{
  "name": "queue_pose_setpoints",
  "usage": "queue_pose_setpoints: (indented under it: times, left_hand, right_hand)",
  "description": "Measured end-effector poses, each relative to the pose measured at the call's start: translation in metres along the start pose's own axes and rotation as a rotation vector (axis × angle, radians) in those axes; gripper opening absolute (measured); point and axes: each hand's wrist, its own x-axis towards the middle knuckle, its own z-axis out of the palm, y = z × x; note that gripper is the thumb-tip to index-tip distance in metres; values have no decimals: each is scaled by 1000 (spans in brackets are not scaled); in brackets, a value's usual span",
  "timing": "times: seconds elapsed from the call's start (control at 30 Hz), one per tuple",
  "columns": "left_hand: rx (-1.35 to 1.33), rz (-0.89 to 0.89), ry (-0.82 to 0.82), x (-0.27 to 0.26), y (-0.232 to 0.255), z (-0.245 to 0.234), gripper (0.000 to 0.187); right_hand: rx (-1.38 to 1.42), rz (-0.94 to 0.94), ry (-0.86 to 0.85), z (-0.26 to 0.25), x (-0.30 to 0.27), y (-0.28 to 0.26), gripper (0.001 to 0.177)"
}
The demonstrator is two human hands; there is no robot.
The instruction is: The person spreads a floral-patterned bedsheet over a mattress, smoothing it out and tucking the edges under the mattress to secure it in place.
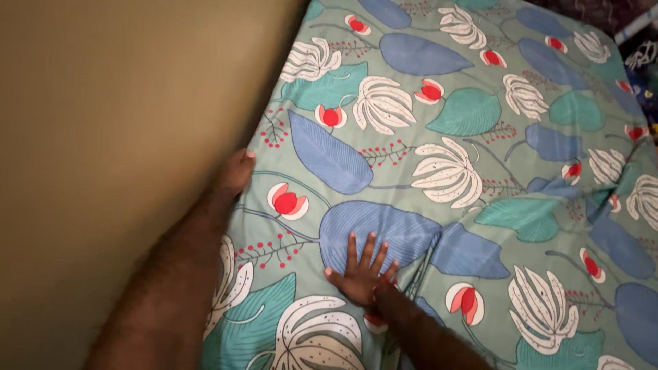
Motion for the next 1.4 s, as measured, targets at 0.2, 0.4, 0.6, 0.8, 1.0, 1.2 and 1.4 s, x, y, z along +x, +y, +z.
queue_pose_setpoints:
  times: [0.2,0.4,0.6,0.8,1.0,1.2,1.4]
  left_hand:
    - [-10,-239,-263,3,39,-12,75]
    - [348,-289,-42,-20,170,-37,62]
    - [182,46,87,72,155,15,78]
    - [287,-278,-175,93,167,15,102]
    - [724,121,149,54,191,8,83]
    - [742,166,14,42,214,6,63]
    - [924,463,188,-28,234,2,66]
  right_hand:
    - [-46,43,-24,0,2,-5,110]
    - [-88,31,-11,2,5,-3,111]
    - [-172,-136,809,47,33,11,100]
    - [-319,-114,1447,85,65,22,89]
    - [-328,-82,1529,94,79,18,93]
    - [-348,-98,1539,87,74,16,97]
    - [-307,-123,1482,83,61,14,95]
